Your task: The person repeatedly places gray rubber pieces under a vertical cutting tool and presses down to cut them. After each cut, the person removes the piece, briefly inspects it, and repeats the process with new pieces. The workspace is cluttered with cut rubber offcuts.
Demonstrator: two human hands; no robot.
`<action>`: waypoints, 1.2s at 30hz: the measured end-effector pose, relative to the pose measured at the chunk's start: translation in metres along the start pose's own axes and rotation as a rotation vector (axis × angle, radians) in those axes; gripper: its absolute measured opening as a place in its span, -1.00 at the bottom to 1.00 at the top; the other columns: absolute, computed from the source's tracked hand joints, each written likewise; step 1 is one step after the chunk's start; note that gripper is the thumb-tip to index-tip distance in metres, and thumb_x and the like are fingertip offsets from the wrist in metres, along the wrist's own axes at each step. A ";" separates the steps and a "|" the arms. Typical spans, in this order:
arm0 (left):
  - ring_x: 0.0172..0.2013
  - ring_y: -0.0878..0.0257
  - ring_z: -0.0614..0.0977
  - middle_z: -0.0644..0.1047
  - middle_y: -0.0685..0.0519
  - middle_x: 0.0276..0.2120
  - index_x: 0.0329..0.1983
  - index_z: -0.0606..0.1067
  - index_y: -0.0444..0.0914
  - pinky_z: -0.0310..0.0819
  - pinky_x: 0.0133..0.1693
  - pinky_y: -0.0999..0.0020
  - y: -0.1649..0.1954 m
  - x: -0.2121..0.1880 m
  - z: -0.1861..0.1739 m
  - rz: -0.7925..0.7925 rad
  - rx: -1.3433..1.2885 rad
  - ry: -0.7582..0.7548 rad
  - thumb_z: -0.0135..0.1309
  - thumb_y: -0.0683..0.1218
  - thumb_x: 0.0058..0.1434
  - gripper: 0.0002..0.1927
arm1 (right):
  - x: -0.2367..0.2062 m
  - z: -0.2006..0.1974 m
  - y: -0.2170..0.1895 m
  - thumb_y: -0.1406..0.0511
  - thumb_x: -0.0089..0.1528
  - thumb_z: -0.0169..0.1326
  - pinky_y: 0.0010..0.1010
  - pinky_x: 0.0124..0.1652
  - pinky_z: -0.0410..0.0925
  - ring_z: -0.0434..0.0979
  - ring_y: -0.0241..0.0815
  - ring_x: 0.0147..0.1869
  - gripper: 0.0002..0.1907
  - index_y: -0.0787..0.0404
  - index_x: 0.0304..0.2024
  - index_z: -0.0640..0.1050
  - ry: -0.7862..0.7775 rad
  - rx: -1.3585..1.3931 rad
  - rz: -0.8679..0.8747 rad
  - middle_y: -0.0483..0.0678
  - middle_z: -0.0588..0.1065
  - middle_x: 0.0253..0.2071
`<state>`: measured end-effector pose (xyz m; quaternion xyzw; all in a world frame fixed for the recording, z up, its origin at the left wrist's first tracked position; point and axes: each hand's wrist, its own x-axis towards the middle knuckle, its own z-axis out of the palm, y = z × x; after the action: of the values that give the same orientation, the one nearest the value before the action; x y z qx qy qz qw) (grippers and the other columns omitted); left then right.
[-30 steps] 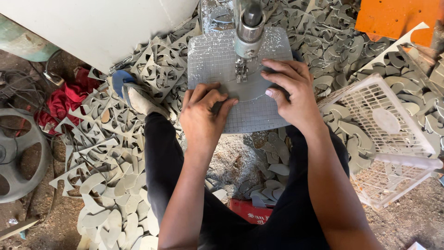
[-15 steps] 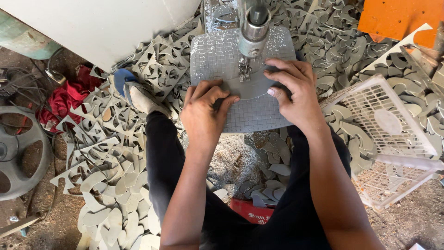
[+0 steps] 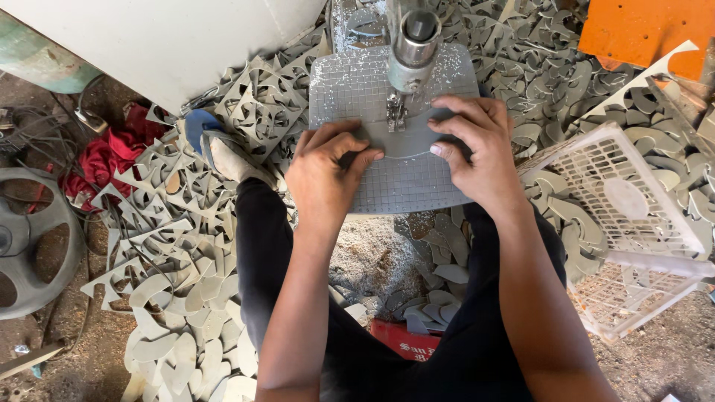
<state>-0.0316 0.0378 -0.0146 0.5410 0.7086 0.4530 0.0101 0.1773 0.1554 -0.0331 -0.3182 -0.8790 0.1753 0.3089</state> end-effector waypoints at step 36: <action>0.37 -0.25 0.31 0.24 -0.42 0.38 0.32 0.36 -0.48 0.05 0.33 -0.25 0.041 -0.038 0.013 0.080 0.270 -0.220 0.22 0.22 0.18 -0.14 | -0.003 0.000 -0.023 0.25 0.15 0.40 0.00 0.23 0.09 0.26 0.09 0.21 -0.76 0.11 -0.20 0.61 -0.027 -0.230 0.026 -0.20 0.41 0.17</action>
<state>0.0219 0.0173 -0.0138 0.6115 0.7355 0.2917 -0.0030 0.1690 0.1366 -0.0225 -0.3605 -0.8932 0.0814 0.2560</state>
